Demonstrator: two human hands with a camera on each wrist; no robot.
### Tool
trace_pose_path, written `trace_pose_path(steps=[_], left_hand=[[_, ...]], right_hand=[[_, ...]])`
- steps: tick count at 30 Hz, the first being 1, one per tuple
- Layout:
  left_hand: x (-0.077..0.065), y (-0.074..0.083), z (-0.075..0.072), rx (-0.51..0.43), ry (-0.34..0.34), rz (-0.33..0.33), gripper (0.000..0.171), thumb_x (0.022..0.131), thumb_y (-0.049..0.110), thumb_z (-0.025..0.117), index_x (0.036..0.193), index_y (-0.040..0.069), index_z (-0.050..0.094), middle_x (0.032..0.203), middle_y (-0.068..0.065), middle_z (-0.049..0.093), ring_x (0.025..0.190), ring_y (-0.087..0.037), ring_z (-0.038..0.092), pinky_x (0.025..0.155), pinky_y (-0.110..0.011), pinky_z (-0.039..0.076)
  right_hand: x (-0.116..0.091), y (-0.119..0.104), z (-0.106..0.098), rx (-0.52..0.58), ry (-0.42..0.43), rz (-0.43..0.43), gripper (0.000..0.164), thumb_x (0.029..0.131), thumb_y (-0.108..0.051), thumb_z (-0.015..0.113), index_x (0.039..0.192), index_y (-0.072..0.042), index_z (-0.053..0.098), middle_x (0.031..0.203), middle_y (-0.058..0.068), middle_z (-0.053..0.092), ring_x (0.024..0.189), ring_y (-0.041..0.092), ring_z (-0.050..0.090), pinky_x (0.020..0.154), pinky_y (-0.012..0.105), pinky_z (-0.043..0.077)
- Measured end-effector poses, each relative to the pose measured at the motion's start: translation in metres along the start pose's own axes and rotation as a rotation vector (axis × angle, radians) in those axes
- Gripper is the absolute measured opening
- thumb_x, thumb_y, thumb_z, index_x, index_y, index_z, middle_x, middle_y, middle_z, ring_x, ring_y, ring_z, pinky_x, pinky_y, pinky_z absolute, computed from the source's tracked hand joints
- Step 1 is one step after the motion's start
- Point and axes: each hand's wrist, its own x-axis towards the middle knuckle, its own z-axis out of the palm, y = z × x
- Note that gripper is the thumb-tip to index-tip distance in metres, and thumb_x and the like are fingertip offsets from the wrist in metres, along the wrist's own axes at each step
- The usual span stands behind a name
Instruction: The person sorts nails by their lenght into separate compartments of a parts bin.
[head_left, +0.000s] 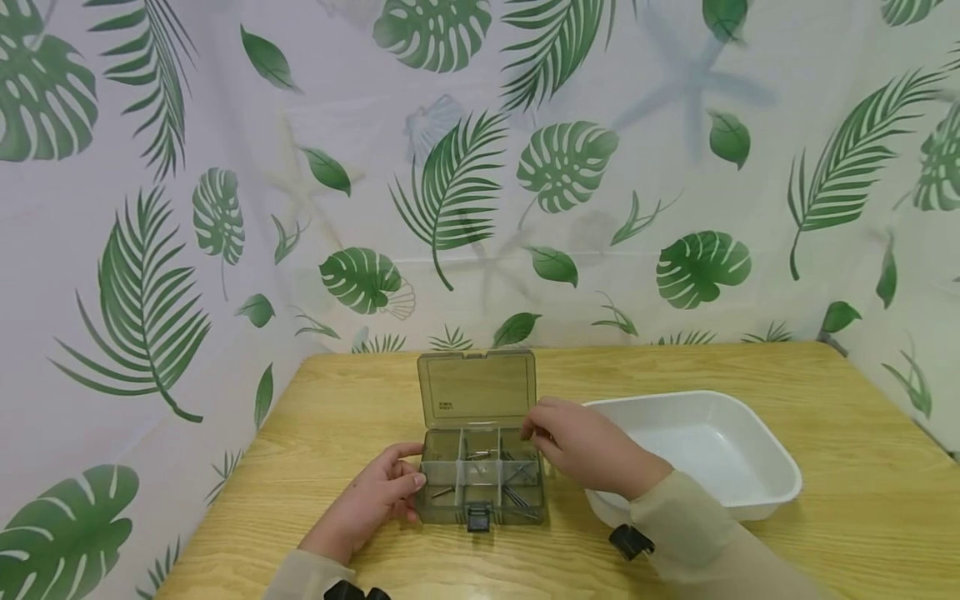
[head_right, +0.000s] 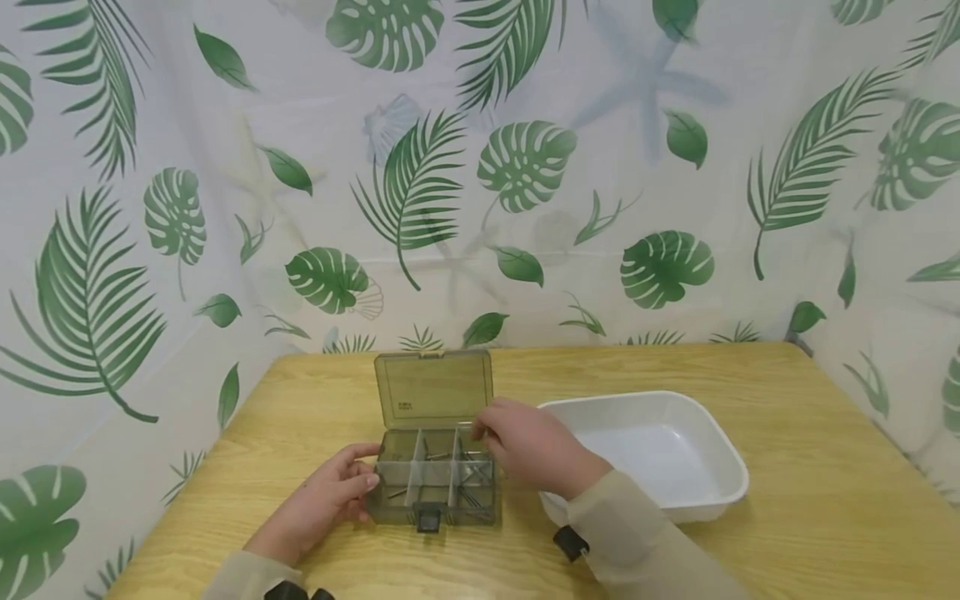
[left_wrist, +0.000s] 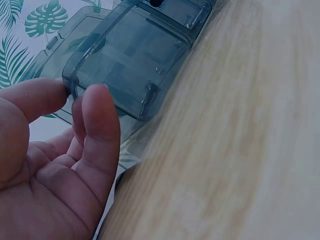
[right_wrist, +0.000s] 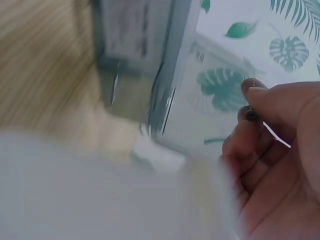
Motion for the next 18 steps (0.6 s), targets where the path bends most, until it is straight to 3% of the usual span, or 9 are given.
trace_pose_path(steps=[6, 10, 18], left_hand=[[-0.001, 0.001, 0.001, -0.001, 0.0, 0.003, 0.06, 0.104, 0.017, 0.059, 0.154, 0.001, 0.031, 0.1, -0.01, 0.053, 0.076, -0.018, 0.053, 0.067, -0.036, 0.057], [-0.001, 0.002, 0.001, -0.01, 0.007, 0.0, 0.059, 0.104, 0.016, 0.06, 0.154, 0.001, 0.032, 0.099, -0.01, 0.053, 0.075, -0.018, 0.053, 0.067, -0.036, 0.057], [-0.002, 0.004, 0.004, -0.013, -0.005, 0.01, 0.06, 0.104, 0.014, 0.059, 0.154, 0.001, 0.03, 0.096, -0.008, 0.053, 0.07, -0.016, 0.05, 0.066, -0.035, 0.056]], right_hand=[[0.023, -0.018, 0.008, -0.007, -0.031, -0.063, 0.016, 0.102, -0.011, 0.057, 0.104, -0.017, 0.072, 0.095, -0.009, 0.061, 0.08, 0.007, 0.054, 0.07, 0.03, 0.051], [0.038, -0.027, 0.013, 0.009, -0.071, -0.062, 0.016, 0.102, -0.012, 0.057, 0.103, -0.02, 0.071, 0.093, -0.011, 0.06, 0.078, 0.007, 0.053, 0.07, 0.031, 0.049], [0.065, -0.041, 0.022, 0.025, -0.145, -0.088, 0.016, 0.102, -0.012, 0.057, 0.105, -0.016, 0.072, 0.099, -0.008, 0.064, 0.088, 0.009, 0.06, 0.079, 0.033, 0.054]])
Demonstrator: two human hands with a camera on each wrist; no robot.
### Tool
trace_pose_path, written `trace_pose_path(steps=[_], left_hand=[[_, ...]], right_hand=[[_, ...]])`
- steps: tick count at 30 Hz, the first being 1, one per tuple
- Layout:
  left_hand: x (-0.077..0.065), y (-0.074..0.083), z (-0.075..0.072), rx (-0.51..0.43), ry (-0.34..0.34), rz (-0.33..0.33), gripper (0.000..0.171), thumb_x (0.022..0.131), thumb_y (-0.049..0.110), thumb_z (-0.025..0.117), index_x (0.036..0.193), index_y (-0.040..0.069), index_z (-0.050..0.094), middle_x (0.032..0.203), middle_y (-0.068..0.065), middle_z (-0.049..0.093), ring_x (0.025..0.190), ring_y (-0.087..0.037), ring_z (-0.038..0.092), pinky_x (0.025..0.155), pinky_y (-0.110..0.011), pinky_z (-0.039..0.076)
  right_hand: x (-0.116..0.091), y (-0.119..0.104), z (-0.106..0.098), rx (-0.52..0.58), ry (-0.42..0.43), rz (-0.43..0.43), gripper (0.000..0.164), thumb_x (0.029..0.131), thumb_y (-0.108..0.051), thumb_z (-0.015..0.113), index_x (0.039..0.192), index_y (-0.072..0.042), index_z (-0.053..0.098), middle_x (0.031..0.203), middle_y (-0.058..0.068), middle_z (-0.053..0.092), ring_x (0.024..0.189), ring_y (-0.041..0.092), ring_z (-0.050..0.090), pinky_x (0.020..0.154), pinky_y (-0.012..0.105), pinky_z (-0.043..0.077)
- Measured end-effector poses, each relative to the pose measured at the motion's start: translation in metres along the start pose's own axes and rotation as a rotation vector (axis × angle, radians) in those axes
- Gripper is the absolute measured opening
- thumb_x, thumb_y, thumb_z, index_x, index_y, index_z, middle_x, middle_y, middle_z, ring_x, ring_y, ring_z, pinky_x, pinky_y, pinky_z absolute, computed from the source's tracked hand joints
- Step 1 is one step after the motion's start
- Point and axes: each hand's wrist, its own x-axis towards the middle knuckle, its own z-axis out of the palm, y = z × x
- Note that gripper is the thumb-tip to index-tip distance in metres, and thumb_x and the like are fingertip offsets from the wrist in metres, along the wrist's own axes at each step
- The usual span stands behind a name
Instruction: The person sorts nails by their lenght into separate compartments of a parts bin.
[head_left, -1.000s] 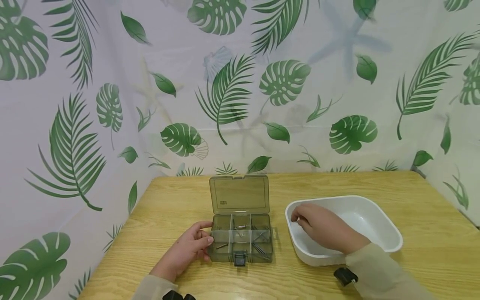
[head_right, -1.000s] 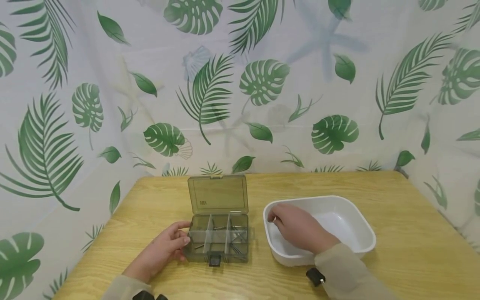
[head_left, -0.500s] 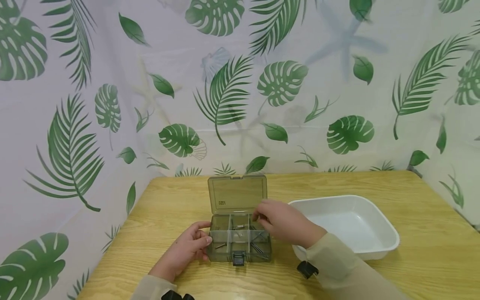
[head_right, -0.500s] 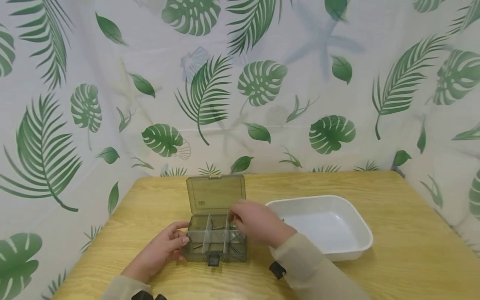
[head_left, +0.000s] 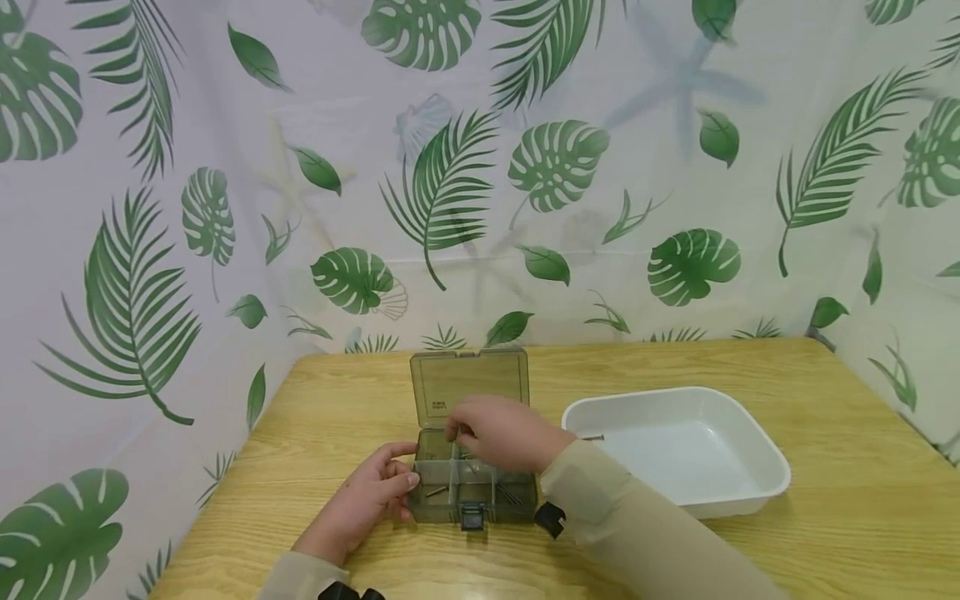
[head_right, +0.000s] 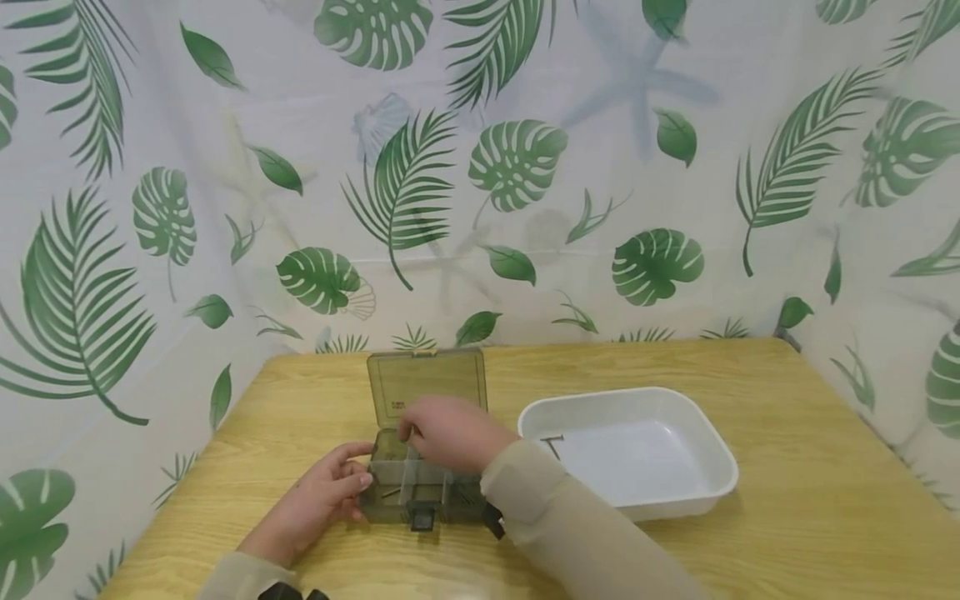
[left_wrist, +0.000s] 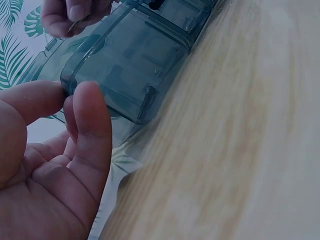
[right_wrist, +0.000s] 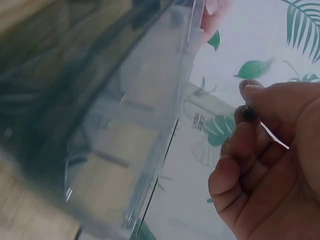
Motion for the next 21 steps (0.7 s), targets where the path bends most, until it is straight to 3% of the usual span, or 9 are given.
trace_pose_path(steps=[11, 21], left_hand=[[-0.002, 0.001, -0.001, 0.003, -0.007, 0.004, 0.059, 0.104, 0.015, 0.058, 0.154, 0.001, 0.03, 0.096, -0.008, 0.053, 0.07, -0.016, 0.051, 0.067, -0.035, 0.057], [0.0, 0.001, 0.0, -0.007, -0.004, 0.009, 0.061, 0.103, 0.015, 0.06, 0.154, 0.0, 0.03, 0.096, -0.008, 0.052, 0.07, -0.016, 0.049, 0.067, -0.035, 0.056]], right_hand=[[0.025, -0.007, 0.01, 0.026, 0.002, 0.009, 0.015, 0.103, -0.016, 0.059, 0.112, -0.017, 0.072, 0.105, -0.008, 0.067, 0.091, 0.007, 0.061, 0.082, 0.031, 0.054], [-0.002, 0.002, 0.0, 0.024, 0.031, 0.051, 0.014, 0.1, -0.021, 0.064, 0.111, -0.016, 0.07, 0.102, -0.008, 0.063, 0.09, 0.009, 0.06, 0.08, 0.034, 0.054]])
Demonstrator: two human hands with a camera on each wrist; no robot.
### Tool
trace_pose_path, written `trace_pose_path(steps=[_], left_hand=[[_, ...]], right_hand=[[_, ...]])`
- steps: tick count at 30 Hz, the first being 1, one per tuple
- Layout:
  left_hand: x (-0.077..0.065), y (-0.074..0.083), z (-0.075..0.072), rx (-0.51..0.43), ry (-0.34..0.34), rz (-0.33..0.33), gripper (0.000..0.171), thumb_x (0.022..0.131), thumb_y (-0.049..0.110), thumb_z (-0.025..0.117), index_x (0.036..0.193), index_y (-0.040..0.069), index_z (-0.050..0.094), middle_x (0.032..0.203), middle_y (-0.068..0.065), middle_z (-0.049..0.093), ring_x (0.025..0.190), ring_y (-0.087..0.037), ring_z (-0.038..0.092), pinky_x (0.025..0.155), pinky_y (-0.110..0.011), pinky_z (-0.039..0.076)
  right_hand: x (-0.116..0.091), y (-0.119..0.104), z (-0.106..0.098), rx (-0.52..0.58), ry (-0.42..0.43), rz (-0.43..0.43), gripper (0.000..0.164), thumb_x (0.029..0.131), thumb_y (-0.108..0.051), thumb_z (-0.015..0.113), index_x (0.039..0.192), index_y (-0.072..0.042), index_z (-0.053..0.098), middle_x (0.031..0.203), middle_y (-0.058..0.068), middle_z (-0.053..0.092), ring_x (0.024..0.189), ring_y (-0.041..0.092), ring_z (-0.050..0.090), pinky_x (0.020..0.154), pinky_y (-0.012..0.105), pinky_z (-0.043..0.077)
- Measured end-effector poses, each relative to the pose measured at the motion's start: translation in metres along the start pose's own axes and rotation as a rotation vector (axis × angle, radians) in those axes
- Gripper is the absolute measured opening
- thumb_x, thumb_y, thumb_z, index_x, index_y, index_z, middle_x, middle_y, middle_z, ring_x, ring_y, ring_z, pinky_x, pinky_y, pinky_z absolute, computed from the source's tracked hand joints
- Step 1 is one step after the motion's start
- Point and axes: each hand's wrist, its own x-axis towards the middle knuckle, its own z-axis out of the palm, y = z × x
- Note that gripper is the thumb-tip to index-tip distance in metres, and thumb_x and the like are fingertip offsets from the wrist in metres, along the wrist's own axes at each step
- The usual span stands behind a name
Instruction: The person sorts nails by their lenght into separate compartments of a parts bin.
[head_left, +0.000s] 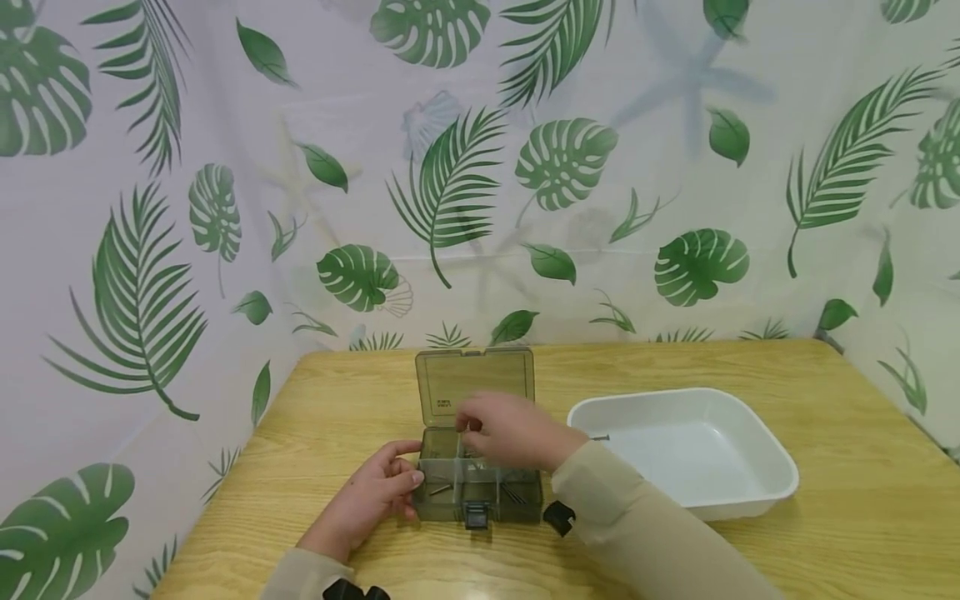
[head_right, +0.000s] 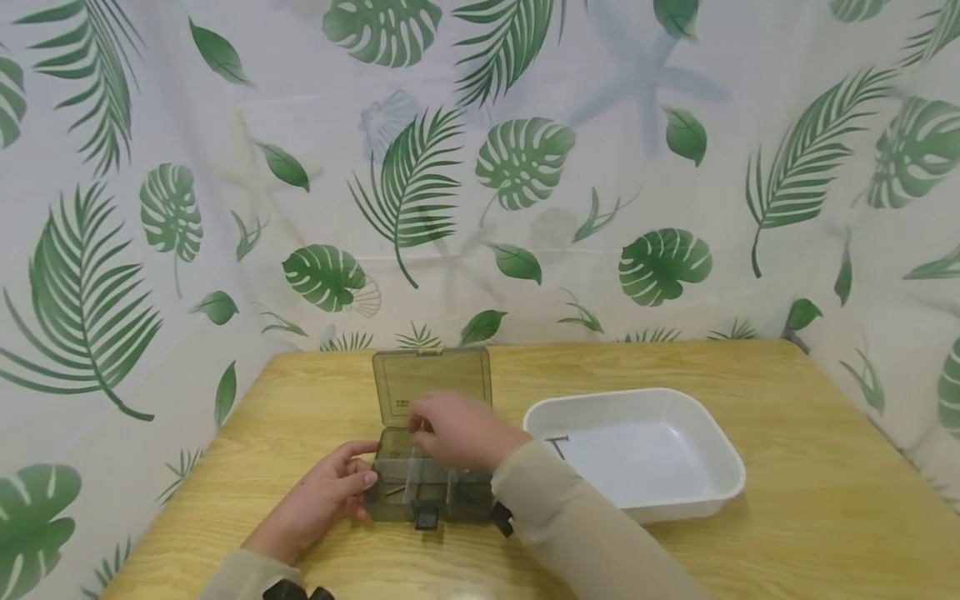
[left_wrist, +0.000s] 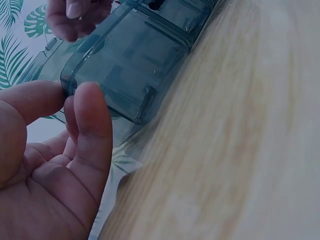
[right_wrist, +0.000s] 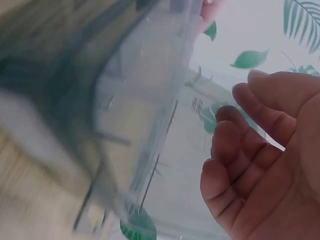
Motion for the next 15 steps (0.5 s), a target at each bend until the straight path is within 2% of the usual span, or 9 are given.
trace_pose_path(steps=[10, 15], left_hand=[[0.0, -0.002, 0.0, 0.004, 0.006, 0.004, 0.057, 0.103, 0.011, 0.059, 0.152, 0.0, 0.032, 0.097, -0.009, 0.053, 0.072, -0.017, 0.05, 0.066, -0.034, 0.056], [0.001, -0.003, -0.001, -0.004, 0.008, 0.004, 0.057, 0.103, 0.01, 0.059, 0.152, -0.001, 0.032, 0.095, -0.008, 0.053, 0.07, -0.016, 0.049, 0.065, -0.034, 0.056]], right_hand=[[-0.048, 0.028, -0.018, -0.024, 0.068, 0.084, 0.016, 0.098, -0.019, 0.066, 0.114, -0.015, 0.07, 0.107, -0.005, 0.064, 0.101, 0.016, 0.063, 0.084, 0.039, 0.054], [-0.074, 0.047, -0.027, -0.036, 0.087, 0.135, 0.019, 0.098, -0.018, 0.067, 0.117, -0.015, 0.069, 0.108, -0.001, 0.063, 0.1, 0.021, 0.063, 0.08, 0.041, 0.054]])
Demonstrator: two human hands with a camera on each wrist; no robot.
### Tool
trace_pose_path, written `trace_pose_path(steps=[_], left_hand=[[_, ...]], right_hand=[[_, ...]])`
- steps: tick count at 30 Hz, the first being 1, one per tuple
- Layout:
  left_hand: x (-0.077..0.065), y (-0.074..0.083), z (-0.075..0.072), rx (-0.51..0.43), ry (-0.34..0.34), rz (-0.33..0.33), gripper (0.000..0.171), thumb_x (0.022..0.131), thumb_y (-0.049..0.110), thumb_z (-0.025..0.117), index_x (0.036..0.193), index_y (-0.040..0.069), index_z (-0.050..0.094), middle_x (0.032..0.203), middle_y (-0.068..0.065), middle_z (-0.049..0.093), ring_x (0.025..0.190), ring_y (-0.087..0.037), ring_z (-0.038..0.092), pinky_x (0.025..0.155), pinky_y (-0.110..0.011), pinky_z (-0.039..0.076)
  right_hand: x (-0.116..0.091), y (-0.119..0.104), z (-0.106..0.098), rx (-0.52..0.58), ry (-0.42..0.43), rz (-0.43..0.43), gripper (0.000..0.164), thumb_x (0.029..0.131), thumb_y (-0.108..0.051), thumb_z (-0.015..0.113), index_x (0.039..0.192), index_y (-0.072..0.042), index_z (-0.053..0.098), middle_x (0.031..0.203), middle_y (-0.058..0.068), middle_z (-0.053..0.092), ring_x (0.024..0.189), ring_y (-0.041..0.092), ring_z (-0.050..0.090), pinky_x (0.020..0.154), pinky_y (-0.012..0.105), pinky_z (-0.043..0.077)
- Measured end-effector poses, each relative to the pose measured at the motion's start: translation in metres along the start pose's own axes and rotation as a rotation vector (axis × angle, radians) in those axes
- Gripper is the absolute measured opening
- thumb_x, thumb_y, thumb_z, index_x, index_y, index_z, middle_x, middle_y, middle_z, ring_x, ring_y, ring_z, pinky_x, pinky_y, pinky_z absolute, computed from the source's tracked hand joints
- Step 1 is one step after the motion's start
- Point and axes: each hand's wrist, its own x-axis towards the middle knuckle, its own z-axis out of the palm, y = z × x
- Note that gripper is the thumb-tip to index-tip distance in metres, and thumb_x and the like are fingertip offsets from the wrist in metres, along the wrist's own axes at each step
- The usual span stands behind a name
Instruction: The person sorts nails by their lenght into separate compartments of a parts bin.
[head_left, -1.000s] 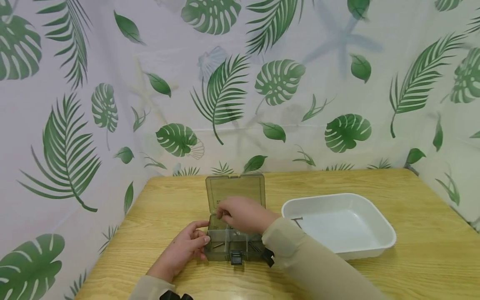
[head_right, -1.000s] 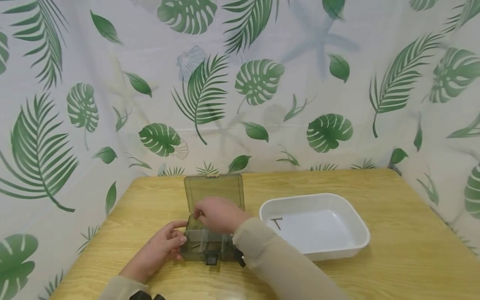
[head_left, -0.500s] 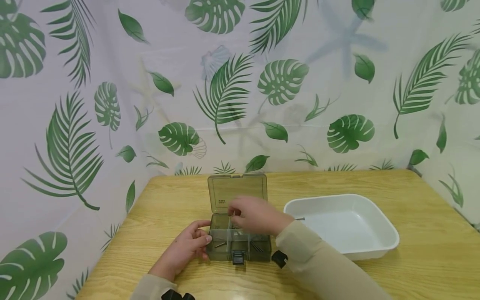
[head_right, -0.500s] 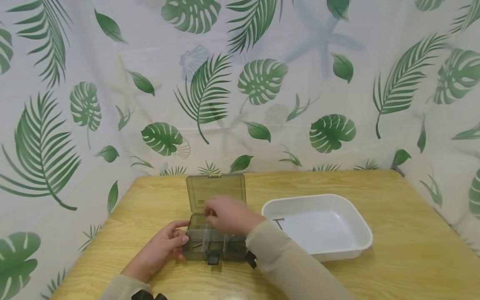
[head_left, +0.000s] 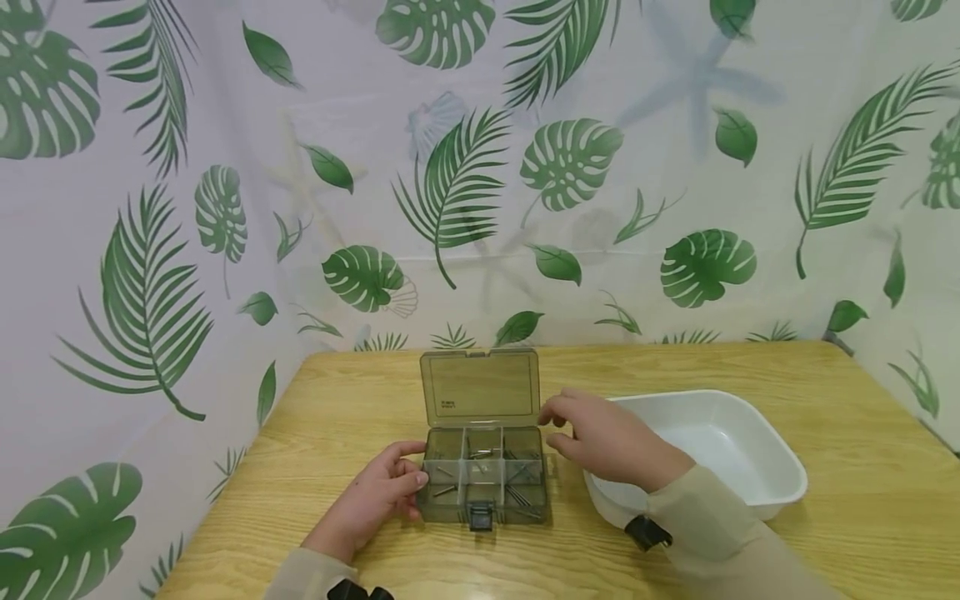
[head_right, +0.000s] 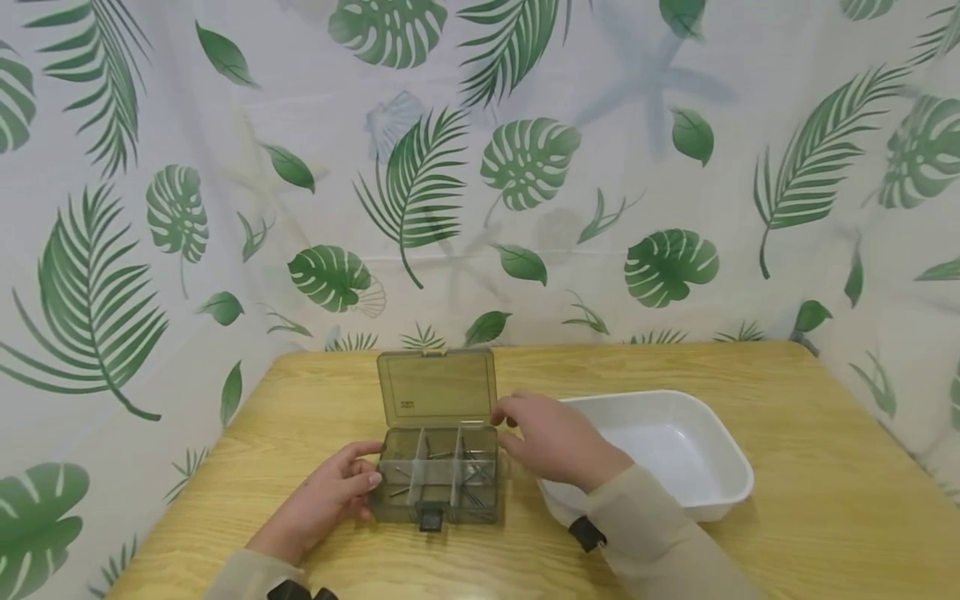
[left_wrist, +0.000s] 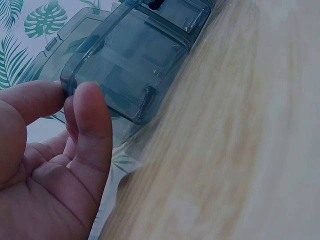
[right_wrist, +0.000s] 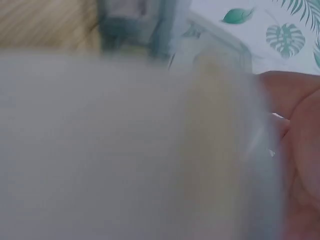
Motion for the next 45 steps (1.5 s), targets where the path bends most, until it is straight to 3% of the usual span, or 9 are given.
trace_pose_path(steps=[4, 14, 23, 30, 33, 39, 45], left_hand=[[0.001, 0.0, -0.001, 0.005, 0.002, 0.0, 0.057, 0.103, 0.011, 0.059, 0.153, 0.0, 0.033, 0.096, -0.009, 0.053, 0.069, -0.016, 0.05, 0.066, -0.034, 0.057], [-0.001, 0.002, -0.001, 0.018, 0.001, 0.005, 0.059, 0.103, 0.013, 0.06, 0.153, -0.001, 0.033, 0.096, -0.009, 0.053, 0.069, -0.016, 0.051, 0.065, -0.034, 0.057], [0.0, 0.0, 0.0, 0.005, -0.004, 0.002, 0.057, 0.104, 0.01, 0.058, 0.153, -0.001, 0.031, 0.095, -0.008, 0.053, 0.067, -0.015, 0.051, 0.064, -0.034, 0.057], [0.0, 0.0, -0.001, 0.015, 0.001, 0.001, 0.057, 0.104, 0.011, 0.059, 0.153, 0.0, 0.032, 0.095, -0.009, 0.054, 0.067, -0.015, 0.051, 0.065, -0.034, 0.057], [-0.001, 0.0, -0.001, 0.017, 0.002, -0.004, 0.057, 0.104, 0.012, 0.059, 0.153, 0.0, 0.033, 0.095, -0.009, 0.054, 0.068, -0.016, 0.051, 0.065, -0.034, 0.057], [-0.001, 0.0, 0.0, 0.019, 0.009, -0.009, 0.057, 0.104, 0.012, 0.059, 0.153, 0.0, 0.033, 0.095, -0.009, 0.054, 0.068, -0.016, 0.051, 0.065, -0.035, 0.057], [0.001, 0.001, -0.001, 0.026, 0.008, -0.007, 0.057, 0.104, 0.012, 0.059, 0.153, 0.001, 0.033, 0.097, -0.011, 0.054, 0.067, -0.017, 0.052, 0.065, -0.035, 0.058]], right_hand=[[-0.019, 0.021, -0.004, 0.001, -0.002, 0.041, 0.021, 0.098, -0.019, 0.067, 0.119, -0.015, 0.068, 0.109, -0.001, 0.061, 0.097, 0.019, 0.062, 0.077, 0.039, 0.054], [-0.041, 0.07, 0.003, -0.007, -0.088, 0.148, 0.035, 0.094, -0.023, 0.071, 0.127, -0.01, 0.066, 0.123, 0.006, 0.06, 0.114, 0.027, 0.06, 0.093, 0.05, 0.051], [-0.045, 0.081, 0.011, -0.04, -0.158, 0.211, 0.056, 0.089, -0.028, 0.073, 0.14, -0.007, 0.059, 0.121, 0.011, 0.056, 0.105, 0.025, 0.058, 0.091, 0.053, 0.051], [-0.044, 0.084, 0.014, -0.014, -0.218, 0.244, 0.062, 0.093, -0.031, 0.072, 0.148, -0.009, 0.053, 0.107, 0.006, 0.046, 0.084, 0.019, 0.048, 0.074, 0.041, 0.046], [-0.045, 0.085, 0.016, -0.025, -0.2, 0.246, 0.054, 0.093, -0.029, 0.071, 0.141, -0.009, 0.059, 0.103, 0.005, 0.046, 0.081, 0.018, 0.047, 0.072, 0.041, 0.046], [-0.047, 0.085, 0.014, -0.077, -0.149, 0.278, 0.025, 0.092, -0.025, 0.071, 0.113, -0.013, 0.067, 0.099, 0.003, 0.056, 0.085, 0.018, 0.055, 0.081, 0.048, 0.052], [-0.046, 0.087, 0.014, -0.104, -0.14, 0.284, 0.013, 0.093, -0.025, 0.072, 0.096, -0.017, 0.062, 0.087, -0.001, 0.054, 0.076, 0.016, 0.049, 0.07, 0.041, 0.047]])
